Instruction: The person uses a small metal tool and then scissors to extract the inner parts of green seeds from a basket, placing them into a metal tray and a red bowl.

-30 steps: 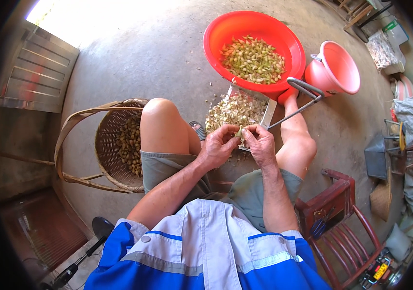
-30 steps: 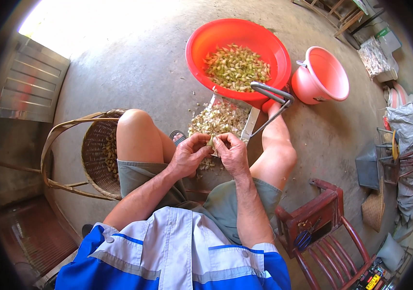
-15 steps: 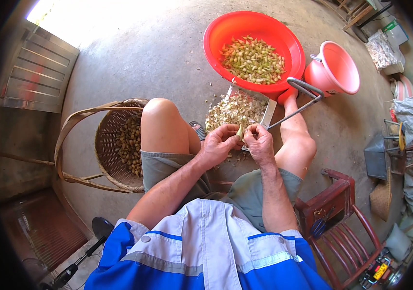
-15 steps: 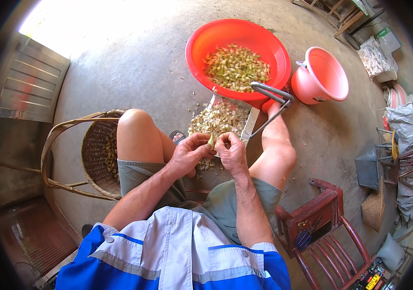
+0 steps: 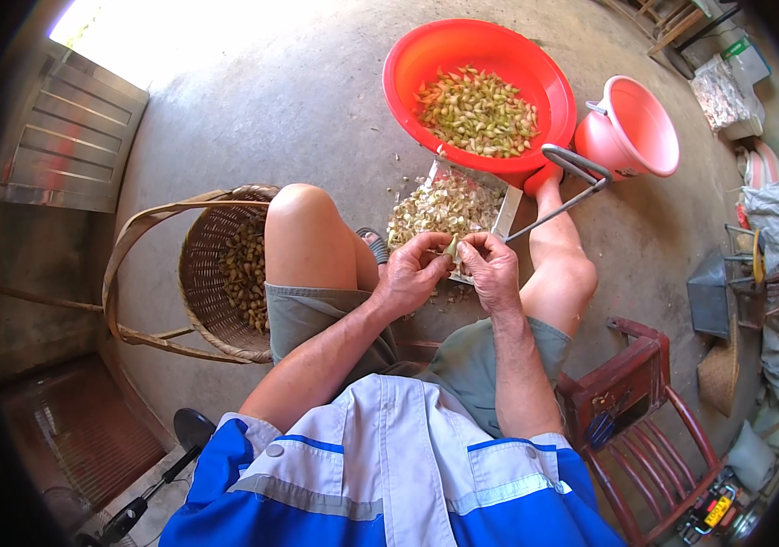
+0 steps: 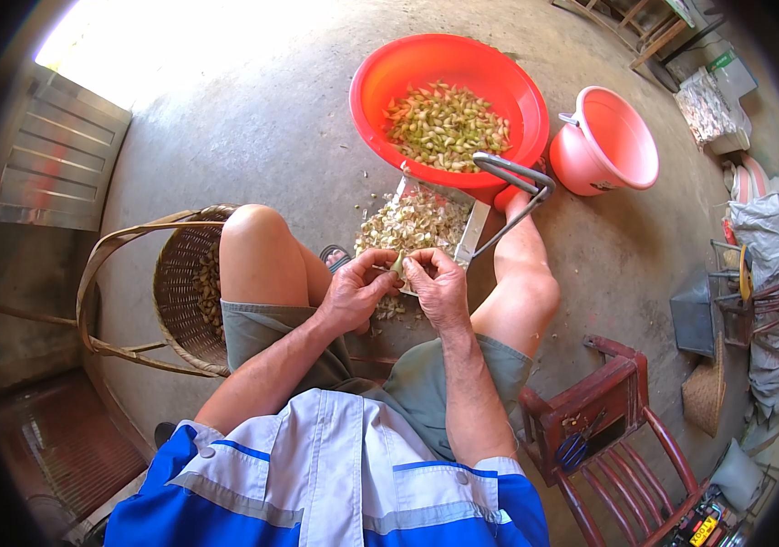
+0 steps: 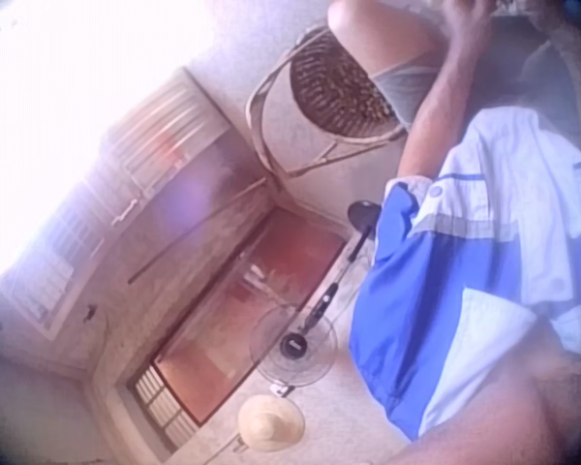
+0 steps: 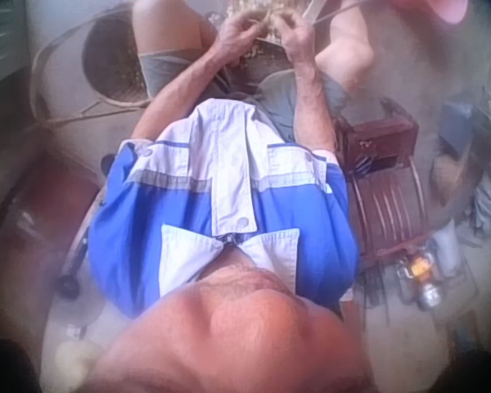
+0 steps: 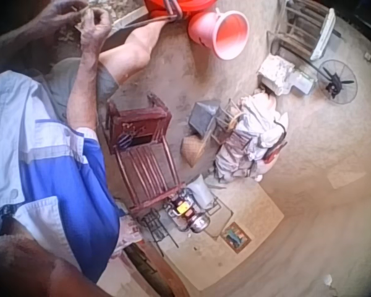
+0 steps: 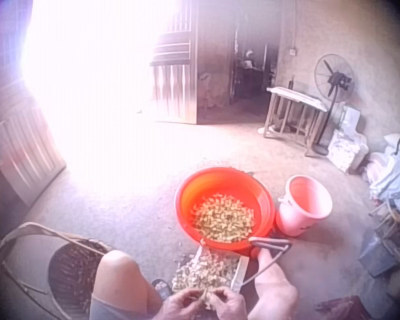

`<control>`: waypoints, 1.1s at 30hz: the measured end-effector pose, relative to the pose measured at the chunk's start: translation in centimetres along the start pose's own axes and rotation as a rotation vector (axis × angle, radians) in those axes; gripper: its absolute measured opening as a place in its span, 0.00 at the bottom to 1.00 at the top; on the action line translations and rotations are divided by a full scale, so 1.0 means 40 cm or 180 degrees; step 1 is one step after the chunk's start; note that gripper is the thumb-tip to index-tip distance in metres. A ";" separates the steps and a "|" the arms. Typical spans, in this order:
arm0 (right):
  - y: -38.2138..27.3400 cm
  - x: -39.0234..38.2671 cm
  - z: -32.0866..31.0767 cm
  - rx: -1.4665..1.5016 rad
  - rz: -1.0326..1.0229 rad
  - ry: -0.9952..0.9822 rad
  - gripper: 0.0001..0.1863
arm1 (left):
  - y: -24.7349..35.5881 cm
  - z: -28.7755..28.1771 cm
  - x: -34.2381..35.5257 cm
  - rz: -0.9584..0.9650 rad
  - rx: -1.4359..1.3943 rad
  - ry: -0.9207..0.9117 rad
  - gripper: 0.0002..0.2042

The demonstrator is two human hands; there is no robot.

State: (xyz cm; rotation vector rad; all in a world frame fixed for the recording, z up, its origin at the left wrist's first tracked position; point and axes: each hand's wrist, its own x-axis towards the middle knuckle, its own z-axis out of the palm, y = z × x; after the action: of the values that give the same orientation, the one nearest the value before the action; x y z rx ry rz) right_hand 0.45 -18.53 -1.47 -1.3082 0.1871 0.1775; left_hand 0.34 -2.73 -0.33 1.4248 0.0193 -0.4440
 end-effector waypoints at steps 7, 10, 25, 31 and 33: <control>0.002 0.001 0.002 -0.0313 0.0012 0.0058 0.03 | 0.008 -0.001 0.002 -0.0081 -0.0406 -0.0136 0.13; 0.008 0.002 0.001 -0.0482 -0.0045 0.0054 0.03 | 0.011 -0.005 0.003 -0.0202 -0.0800 -0.0167 0.13; 0.032 0.008 -0.001 -0.0969 -0.0203 0.0296 0.03 | -0.001 -0.011 0.014 -0.0161 -0.1487 0.0176 0.14; -0.014 -0.002 0.020 0.0044 -0.0117 0.0123 0.07 | -0.006 -0.015 0.014 -0.0112 -0.1291 0.0318 0.12; -0.021 -0.004 0.023 0.0534 -0.0212 0.0087 0.11 | -0.007 -0.012 0.013 -0.0106 -0.1044 0.0304 0.12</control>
State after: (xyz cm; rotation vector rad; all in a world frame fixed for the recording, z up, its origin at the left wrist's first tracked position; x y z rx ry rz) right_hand 0.54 -17.87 -0.44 -1.1488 0.1777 0.0852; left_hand 0.85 -2.45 -0.80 1.1226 0.1853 -0.3803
